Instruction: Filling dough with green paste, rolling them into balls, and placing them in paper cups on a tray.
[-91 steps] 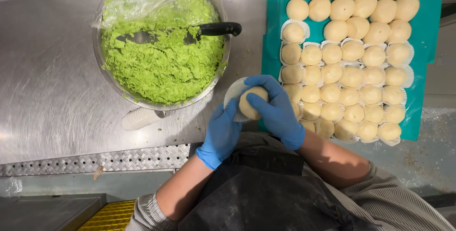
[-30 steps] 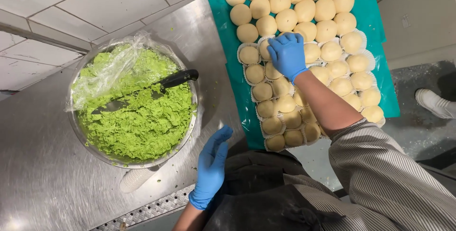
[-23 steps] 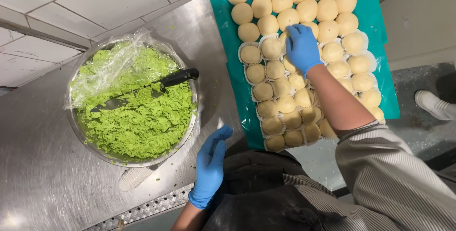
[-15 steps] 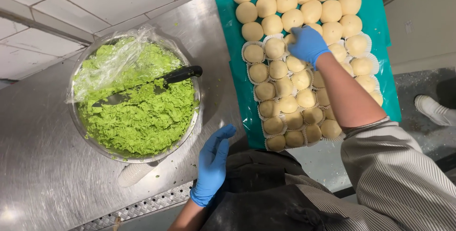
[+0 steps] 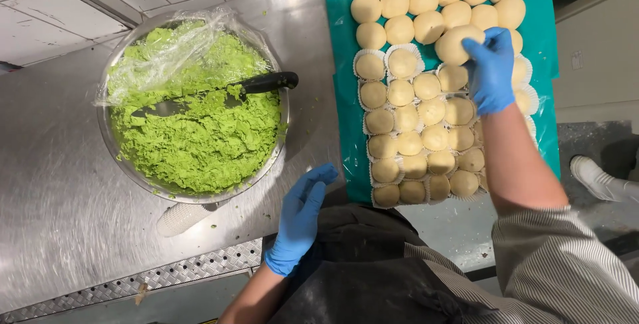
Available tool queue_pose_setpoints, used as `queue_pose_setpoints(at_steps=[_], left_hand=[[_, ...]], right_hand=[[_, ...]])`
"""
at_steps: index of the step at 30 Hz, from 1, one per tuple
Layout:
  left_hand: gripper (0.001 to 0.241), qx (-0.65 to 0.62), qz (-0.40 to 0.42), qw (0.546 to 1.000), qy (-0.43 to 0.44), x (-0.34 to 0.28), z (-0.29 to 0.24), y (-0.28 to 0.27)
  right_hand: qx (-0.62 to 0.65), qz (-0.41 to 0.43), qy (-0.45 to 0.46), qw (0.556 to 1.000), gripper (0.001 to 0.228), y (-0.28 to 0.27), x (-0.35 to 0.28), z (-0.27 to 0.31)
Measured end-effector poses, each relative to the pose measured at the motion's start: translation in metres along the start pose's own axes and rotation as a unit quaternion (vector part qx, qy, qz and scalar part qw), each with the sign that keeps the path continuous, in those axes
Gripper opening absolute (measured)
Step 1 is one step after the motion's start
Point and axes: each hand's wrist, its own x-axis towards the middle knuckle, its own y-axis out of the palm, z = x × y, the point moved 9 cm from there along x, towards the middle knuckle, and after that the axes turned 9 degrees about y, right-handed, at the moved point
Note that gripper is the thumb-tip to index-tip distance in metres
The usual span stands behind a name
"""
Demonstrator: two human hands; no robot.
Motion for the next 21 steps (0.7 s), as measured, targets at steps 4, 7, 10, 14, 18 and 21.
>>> queue_pose_setpoints(at_steps=[4, 7, 10, 14, 18, 21], left_hand=[[0.046, -0.127, 0.049, 0.99, -0.044, 0.004, 0.007, 0.017], [0.059, -0.405, -0.021, 0.901, -0.152, 0.004, 0.006, 0.03], [0.057, -0.411, -0.153, 0.885, -0.154, 0.0, 0.015, 0.007], [0.05, -0.329, -0.098, 0.937, -0.066, -0.009, 0.006, -0.001], [0.052, -0.358, -0.101, 0.926, -0.063, -0.015, -0.002, -0.001], [0.048, -0.347, -0.102, 0.931, -0.05, -0.021, -0.005, -0.004]], right_hand=[[-0.08, 0.072, -0.141, 0.984, 0.038, 0.094, -0.121, 0.04], [-0.194, 0.261, -0.316, 0.891, 0.044, 0.192, -0.237, 0.1], [-0.29, 0.167, -0.332, 0.882, 0.042, 0.185, -0.206, 0.09], [-0.43, 0.022, -0.343, 0.835, 0.04, 0.137, -0.09, 0.011], [-0.45, 0.036, -0.277, 0.848, 0.053, 0.121, -0.046, -0.048], [-0.454, 0.064, -0.279, 0.844, 0.05, 0.131, -0.072, -0.024]])
